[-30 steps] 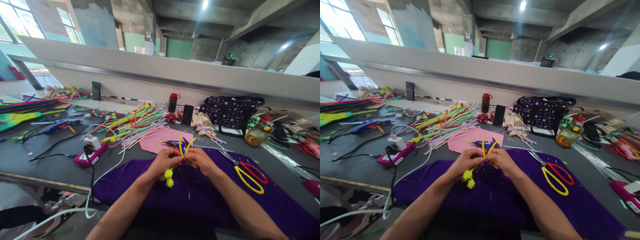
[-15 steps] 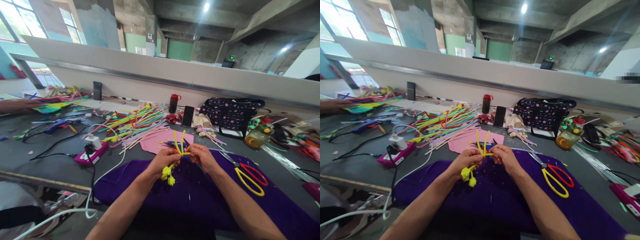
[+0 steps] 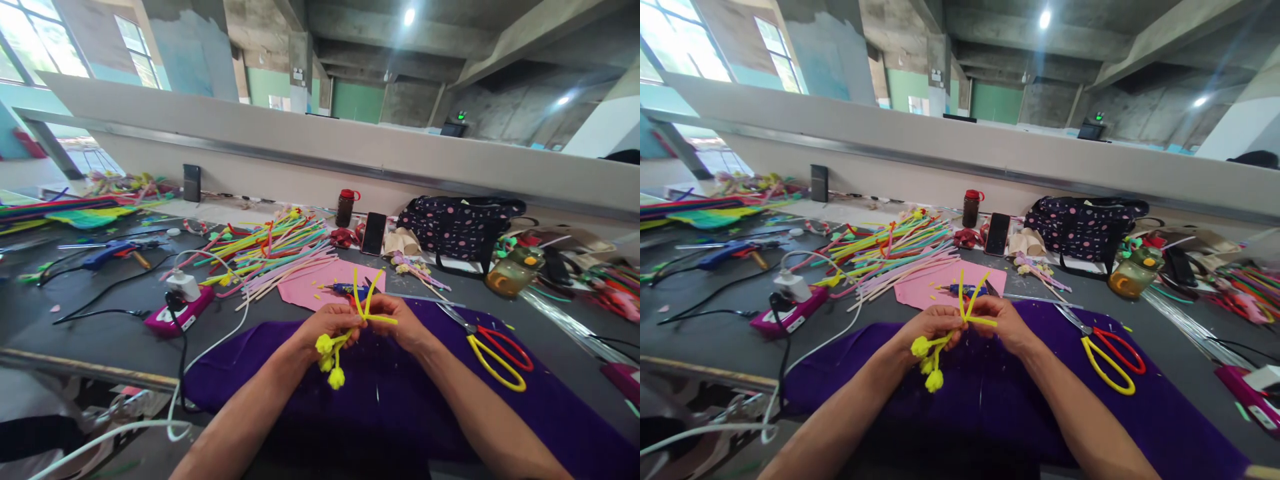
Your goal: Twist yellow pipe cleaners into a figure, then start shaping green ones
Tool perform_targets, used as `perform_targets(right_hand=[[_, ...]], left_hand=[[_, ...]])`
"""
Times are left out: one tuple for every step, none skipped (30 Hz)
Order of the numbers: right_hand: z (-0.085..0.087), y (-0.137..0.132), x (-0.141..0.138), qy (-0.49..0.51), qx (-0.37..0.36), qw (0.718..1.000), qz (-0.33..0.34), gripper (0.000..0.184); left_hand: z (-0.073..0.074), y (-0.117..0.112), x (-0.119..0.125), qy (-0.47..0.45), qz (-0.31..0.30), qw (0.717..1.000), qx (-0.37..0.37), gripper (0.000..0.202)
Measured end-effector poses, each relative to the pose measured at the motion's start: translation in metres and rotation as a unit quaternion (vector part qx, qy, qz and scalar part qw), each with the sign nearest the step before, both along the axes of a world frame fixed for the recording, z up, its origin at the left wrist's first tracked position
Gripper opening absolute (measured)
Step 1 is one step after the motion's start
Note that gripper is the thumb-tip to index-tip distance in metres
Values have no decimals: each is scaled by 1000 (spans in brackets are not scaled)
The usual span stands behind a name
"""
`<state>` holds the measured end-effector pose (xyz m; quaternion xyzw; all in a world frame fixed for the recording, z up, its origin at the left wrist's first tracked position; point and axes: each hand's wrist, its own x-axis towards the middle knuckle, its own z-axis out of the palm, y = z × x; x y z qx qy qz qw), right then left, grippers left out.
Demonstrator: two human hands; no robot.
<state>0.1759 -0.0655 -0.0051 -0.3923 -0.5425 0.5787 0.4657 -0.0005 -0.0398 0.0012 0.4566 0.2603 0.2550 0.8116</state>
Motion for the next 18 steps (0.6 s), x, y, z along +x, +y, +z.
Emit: perform_targets(right_hand=[[-2, -3, -3, 21, -4, 1000, 12, 27], [-5, -5, -6, 41, -8, 999, 14, 28], [-6, -7, -9, 57, -10, 998, 9, 29], [-8, -8, -10, 66, -11, 998, -1, 29], [-8, -9, -11, 69, -6, 997, -13, 29], [-8, -9, -11, 67, 5, 998, -21, 28], [-7, -9, -10, 56, 23, 998, -23, 26], [-5, -9, -9, 36, 48, 998, -19, 24], [-2, -8, -7, 7, 81, 997, -12, 23], [0, -7, -5, -27, 119, 993, -8, 20], [3, -6, -3, -63, 158, 985, -8, 18], [5, -5, -1, -99, 195, 976, -13, 17], [7, -5, 1, -129, 226, 965, -21, 16], [9, -4, 3, -152, 251, 955, -31, 15], [9, -4, 4, -170, 270, 947, -40, 15], [10, -4, 5, -185, 283, 940, -46, 15], [10, -4, 5, -198, 290, 935, -52, 15], [10, -4, 5, -209, 294, 931, -58, 14]], left_hand=[[0, 0, 0, -4, -8, 1000, -7, 23], [-1, 0, 0, -8, -15, 1000, -12, 23], [-1, 0, 0, -11, -24, 999, -17, 22], [-1, -1, 0, -13, -34, 999, -22, 22], [-1, -1, 0, -13, -42, 999, -26, 21], [-1, -1, 0, -10, -50, 998, -31, 21], [-2, -1, 0, -6, -57, 998, -36, 21], [-2, -1, 0, -2, -62, 997, -40, 21], [-2, -1, 0, 1, -63, 997, -42, 21], [-2, -1, 1, 3, -60, 997, -42, 22], [-2, -1, 1, 3, -53, 998, -38, 23], [-2, -1, 1, 3, -42, 999, -31, 23], [-3, -1, 1, 2, -28, 999, -21, 24], [-3, -1, 2, 3, -15, 1000, -10, 25], [-3, 0, 2, 6, -1, 1000, 3, 26], [-3, 0, 2, 10, 12, 1000, 16, 27], [-2, -1, 3, 13, 23, 999, 30, 28], [-2, -1, 3, 17, 34, 998, 46, 29]])
